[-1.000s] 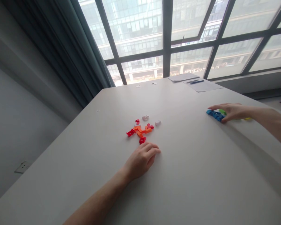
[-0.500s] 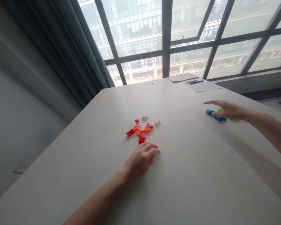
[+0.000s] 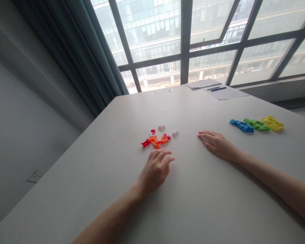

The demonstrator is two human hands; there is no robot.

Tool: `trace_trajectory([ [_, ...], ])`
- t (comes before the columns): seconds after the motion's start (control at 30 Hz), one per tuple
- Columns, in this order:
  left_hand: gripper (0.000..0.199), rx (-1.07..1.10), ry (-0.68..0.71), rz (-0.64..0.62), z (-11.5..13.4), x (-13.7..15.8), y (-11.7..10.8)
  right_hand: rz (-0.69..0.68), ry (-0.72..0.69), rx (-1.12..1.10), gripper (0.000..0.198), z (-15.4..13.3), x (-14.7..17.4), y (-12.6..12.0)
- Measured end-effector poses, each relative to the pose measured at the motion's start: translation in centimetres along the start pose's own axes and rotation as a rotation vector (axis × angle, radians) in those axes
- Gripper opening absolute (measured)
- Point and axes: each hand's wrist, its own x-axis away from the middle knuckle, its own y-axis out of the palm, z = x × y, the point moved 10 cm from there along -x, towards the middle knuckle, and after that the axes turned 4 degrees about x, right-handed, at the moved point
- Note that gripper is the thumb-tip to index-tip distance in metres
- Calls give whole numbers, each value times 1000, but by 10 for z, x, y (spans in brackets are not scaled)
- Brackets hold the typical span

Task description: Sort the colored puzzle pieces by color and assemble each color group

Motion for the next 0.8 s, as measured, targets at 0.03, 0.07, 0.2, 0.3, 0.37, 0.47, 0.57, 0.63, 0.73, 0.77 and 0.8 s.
trace_trajectory([
  [0.03,32,-36,-37,12,-3,0,-2,-5,2,2,37,1,0,0],
  [0.07,33,-70,-80,19,-7,0,-3,-5,2,5,37,0,0,-1],
  [0.2,39,-167,-247,44,-23,2,-6,11,-5,16,37,-4,0,-3],
  [0.3,47,-173,-314,83,-30,4,-8,17,-17,19,37,-5,0,-3],
  [0.37,47,-177,-341,100,-33,5,-10,17,-19,19,36,-5,0,-3],
  [0.47,41,-213,-377,120,-38,6,-14,12,-16,13,36,-4,0,-2],
  [0.57,32,-263,-417,134,-44,8,-18,9,-16,7,36,-4,0,-1],
  [0.63,27,-291,-436,129,-47,9,-18,8,-14,5,36,-3,1,-1],
  [0.73,23,-305,-428,111,-49,10,-16,4,-13,8,36,-3,1,-1],
  [0.77,23,-301,-419,111,-48,9,-15,4,-13,9,36,-4,1,-1],
  [0.8,24,-293,-409,113,-48,9,-15,5,-14,11,36,-4,0,-1],
])
